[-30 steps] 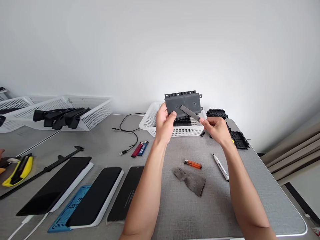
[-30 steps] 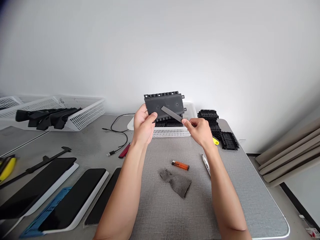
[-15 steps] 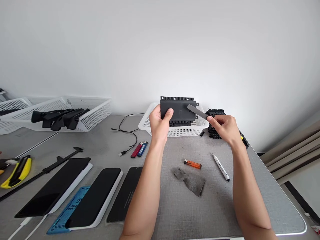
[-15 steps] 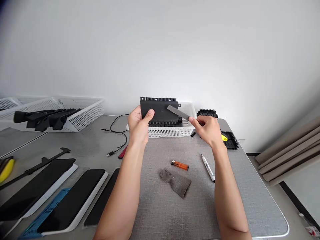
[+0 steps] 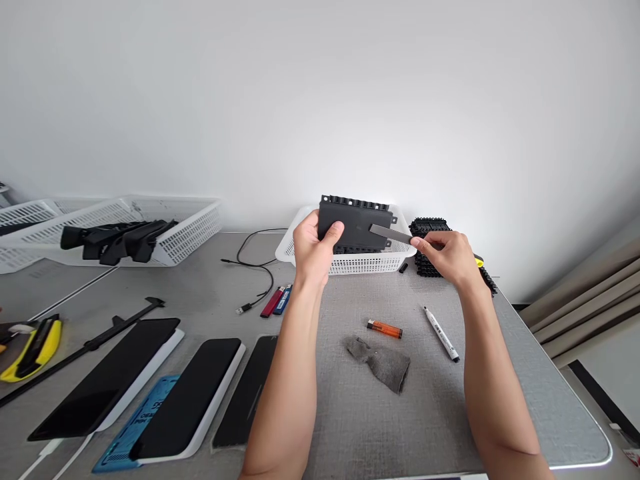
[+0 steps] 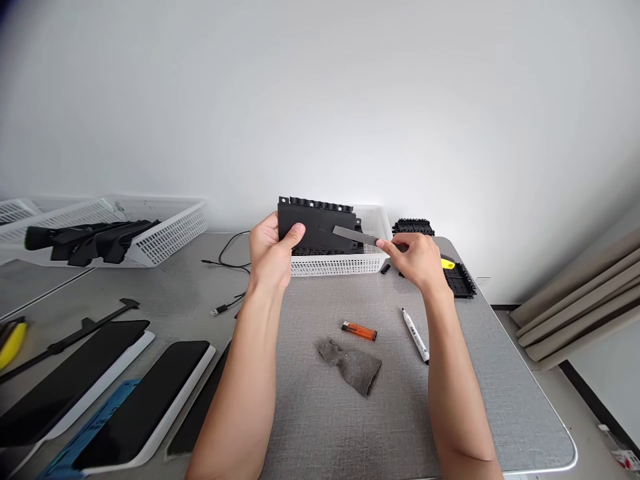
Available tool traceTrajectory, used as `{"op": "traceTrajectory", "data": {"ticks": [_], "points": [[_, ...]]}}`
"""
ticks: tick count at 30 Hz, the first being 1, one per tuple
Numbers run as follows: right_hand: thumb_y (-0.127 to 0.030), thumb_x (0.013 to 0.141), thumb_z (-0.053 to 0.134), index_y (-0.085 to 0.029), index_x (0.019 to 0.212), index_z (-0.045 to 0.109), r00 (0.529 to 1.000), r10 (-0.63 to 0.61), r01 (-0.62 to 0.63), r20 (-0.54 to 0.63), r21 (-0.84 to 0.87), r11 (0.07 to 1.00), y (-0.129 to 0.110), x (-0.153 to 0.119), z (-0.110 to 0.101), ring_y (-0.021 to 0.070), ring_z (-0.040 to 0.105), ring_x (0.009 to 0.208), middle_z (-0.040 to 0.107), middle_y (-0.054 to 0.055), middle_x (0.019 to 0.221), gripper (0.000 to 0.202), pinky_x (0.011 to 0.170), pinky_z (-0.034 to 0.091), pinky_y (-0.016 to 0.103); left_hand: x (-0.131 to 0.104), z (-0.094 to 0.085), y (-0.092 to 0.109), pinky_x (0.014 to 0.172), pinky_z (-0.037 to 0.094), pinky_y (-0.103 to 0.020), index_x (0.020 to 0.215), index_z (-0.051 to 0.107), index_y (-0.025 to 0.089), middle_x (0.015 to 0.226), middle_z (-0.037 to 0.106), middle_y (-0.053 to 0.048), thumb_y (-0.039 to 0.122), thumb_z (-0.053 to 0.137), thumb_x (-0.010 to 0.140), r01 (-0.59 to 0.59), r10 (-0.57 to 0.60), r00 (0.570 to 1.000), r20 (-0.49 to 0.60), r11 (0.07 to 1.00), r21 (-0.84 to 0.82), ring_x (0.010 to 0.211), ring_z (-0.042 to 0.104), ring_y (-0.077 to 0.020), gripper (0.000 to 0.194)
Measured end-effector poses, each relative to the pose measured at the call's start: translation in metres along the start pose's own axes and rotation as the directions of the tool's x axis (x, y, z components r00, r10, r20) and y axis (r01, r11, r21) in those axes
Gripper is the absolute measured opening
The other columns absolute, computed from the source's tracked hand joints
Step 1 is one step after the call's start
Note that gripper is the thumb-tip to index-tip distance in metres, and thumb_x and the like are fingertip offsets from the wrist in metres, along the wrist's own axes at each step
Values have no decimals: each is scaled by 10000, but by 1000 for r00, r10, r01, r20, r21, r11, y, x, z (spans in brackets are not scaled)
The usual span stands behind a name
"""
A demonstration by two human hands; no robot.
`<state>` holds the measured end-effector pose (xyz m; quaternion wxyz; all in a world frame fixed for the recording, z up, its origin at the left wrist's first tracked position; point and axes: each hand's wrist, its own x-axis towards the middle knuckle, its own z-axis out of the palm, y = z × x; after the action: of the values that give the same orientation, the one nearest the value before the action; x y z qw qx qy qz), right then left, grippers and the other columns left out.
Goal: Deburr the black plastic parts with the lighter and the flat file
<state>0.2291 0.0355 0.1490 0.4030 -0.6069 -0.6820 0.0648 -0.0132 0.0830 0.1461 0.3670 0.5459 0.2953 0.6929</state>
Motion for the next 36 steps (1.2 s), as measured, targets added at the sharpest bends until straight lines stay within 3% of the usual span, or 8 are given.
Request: {"op": "traceTrajectory", "data": {"ticks": [7, 13, 18, 22, 26, 29, 32, 36], "points": [[-673, 865, 564, -205, 560, 493, 997, -58, 57, -44, -9, 998, 1, 1, 2, 128, 250, 539, 352, -27, 511, 564, 527, 219, 285, 0, 0, 0, 902, 527, -345, 963, 694, 168, 939, 745, -60, 342, 784, 720, 38, -38, 999, 4, 999, 21, 955, 684, -232, 312], [-661, 865, 565, -206, 581, 559, 1000, 14, -15, -8, -75, 997, 5, 3, 4, 131, 277, 533, 388, -25, 503, 536, 536, 240, 283, 2, -1, -1, 872, 530, -327, 947, 691, 161, 914, 741, -52, 304, 764, 692, 74, -70, 996, -57, 994, 75, 931, 679, -225, 301], [-690, 860, 550, -203, 617, 614, 1000, -1, 2, 20, -56, 998, 8, 4, 6, 132, 305, 527, 409, -21, 506, 548, 540, 258, 287, 1, -2, -1, 874, 536, -346, 949, 687, 168, 923, 740, -61, 318, 760, 697, 69, -67, 997, -24, 995, 78, 934, 677, -235, 302], [-658, 860, 575, -202, 597, 596, 1000, 9, -9, -1, -71, 997, 14, 4, 4, 129, 294, 528, 384, -27, 495, 527, 534, 245, 284, 3, -5, -5, 883, 530, -332, 946, 678, 165, 947, 733, -60, 313, 774, 695, 57, -53, 996, -68, 997, 59, 929, 676, -219, 306], [-664, 862, 577, -190, 591, 563, 999, 21, -14, -48, 157, 987, 11, 3, 0, 116, 271, 520, 352, -32, 518, 546, 506, 213, 282, 4, -5, -7, 894, 525, -325, 971, 648, 169, 999, 720, -68, 344, 781, 708, 19, -15, 997, -79, 999, 49, 958, 673, -215, 343], [-678, 879, 550, -178, 633, 594, 995, 45, -14, -91, 309, 951, 2, 1, 1, 111, 302, 511, 395, -24, 545, 559, 498, 214, 283, 2, -1, -5, 910, 515, -323, 985, 627, 178, 1004, 709, -64, 306, 753, 724, -28, 27, 1000, 9, 996, 83, 992, 665, -215, 318], [-669, 903, 522, -178, 631, 594, 998, 25, -4, -65, 310, 951, -8, -1, 2, 110, 290, 511, 375, -28, 535, 566, 499, 206, 285, -1, 2, 0, 775, 508, -281, 895, 586, 193, 858, 669, -16, 182, 706, 689, -41, 28, 997, 76, 983, 180, 834, 645, -174, 240], [-647, 885, 573, -196, 555, 468, 997, -6, 22, -75, 215, 976, -17, -4, 1, 108, 233, 526, 293, -44, 519, 568, 507, 191, 284, -4, 6, 5, 587, 380, -236, 746, 458, 213, 660, 489, 59, 61, 617, 588, -72, 56, 997, 56, 940, 335, 605, 466, -105, 271]]}}
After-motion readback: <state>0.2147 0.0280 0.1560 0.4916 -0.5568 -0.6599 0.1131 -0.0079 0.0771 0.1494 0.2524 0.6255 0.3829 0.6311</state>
